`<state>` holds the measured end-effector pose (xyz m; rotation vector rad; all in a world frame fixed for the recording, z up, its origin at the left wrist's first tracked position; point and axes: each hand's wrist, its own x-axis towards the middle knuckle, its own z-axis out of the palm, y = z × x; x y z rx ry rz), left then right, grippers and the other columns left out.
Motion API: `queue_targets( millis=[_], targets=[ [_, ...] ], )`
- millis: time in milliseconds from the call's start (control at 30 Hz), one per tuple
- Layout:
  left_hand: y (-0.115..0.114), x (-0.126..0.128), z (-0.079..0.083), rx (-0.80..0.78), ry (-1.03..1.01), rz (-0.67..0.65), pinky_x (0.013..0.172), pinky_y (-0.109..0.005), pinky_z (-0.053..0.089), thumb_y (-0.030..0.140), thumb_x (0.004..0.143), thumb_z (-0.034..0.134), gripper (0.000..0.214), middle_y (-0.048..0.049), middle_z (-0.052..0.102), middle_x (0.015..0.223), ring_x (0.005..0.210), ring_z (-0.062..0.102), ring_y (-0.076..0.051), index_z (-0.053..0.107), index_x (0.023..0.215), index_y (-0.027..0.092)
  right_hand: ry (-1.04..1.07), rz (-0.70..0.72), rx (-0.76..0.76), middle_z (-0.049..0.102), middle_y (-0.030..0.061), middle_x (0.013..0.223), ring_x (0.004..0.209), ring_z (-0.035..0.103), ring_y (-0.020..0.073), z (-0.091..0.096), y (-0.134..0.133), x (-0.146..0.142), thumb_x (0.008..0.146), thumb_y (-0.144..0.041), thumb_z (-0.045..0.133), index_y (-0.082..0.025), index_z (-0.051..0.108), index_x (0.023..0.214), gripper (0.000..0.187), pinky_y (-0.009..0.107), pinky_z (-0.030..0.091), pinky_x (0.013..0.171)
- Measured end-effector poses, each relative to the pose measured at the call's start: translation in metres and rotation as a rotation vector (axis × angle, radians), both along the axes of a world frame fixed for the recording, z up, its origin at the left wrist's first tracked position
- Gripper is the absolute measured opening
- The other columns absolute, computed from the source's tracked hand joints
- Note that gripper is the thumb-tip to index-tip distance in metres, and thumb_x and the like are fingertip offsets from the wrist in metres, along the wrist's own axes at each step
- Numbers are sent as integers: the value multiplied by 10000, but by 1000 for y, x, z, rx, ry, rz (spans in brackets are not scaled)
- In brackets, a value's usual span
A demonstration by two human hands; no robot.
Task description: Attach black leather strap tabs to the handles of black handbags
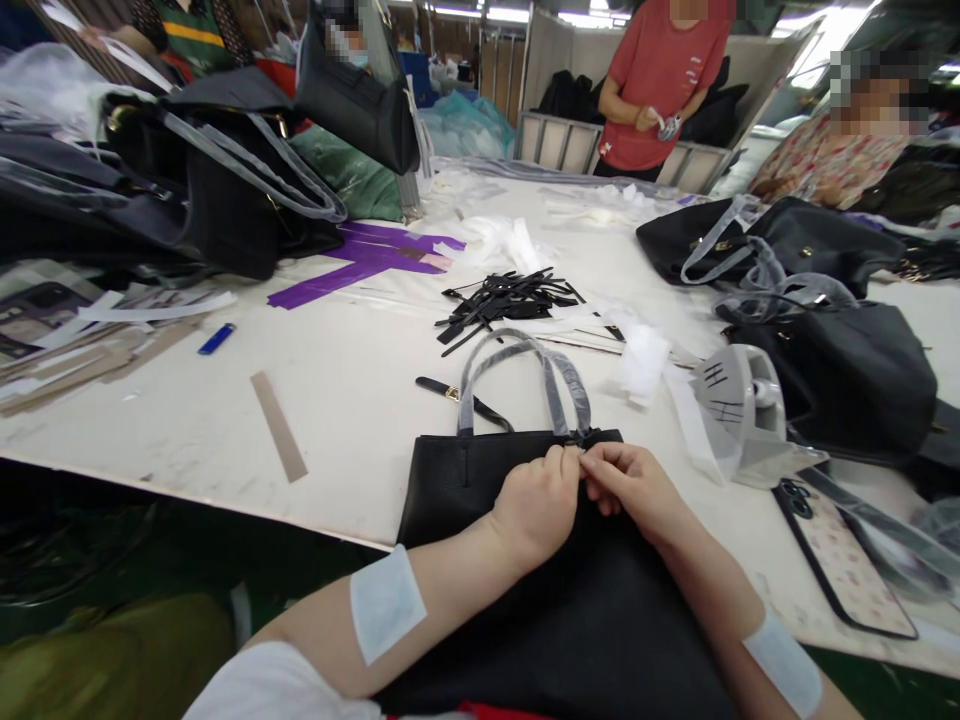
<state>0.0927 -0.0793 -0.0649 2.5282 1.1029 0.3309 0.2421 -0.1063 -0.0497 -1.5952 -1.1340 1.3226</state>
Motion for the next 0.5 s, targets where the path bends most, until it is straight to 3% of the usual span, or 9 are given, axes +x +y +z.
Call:
queue_targets(
  millis=[133,267,333,400,500],
  targets=[
    [10,0,-2,-153,-125,87,714,-300,437,220,947,312,263,-90,623,938,825,601,-200,562,1004,161,20,1,36,533,-30,528,405,469,76,-7,-2,3,780,-571,626,-168,576,706,412,178,325,392],
    [17,-2,-3,-474,-416,99,649,-263,406,242,924,374,240,-22,593,722,671,541,-143,557,782,177,-24,68,67,539,-28,575,443,477,77,-18,-6,6,825,-561,583,-167,573,748,401,188,357,433],
    [19,-4,-3,-785,-564,130,518,-220,339,287,915,391,242,19,515,615,507,434,-95,537,760,172,-33,98,66,550,-26,594,458,490,80,-21,-7,7,838,-564,565,-167,576,772,402,190,373,447],
    [23,-8,-2,-1195,-704,152,422,-186,221,326,905,406,230,53,435,567,402,297,-56,516,780,167,-38,101,55,560,-24,600,461,504,84,-23,-6,8,843,-573,553,-169,580,781,409,190,381,449],
    [32,-15,2,-1814,-769,27,374,-176,104,244,865,432,133,79,337,532,348,170,-37,470,762,168,-44,76,42,564,-20,556,435,508,92,-25,-3,8,819,-603,560,-175,577,719,440,192,381,426]
  ],
)
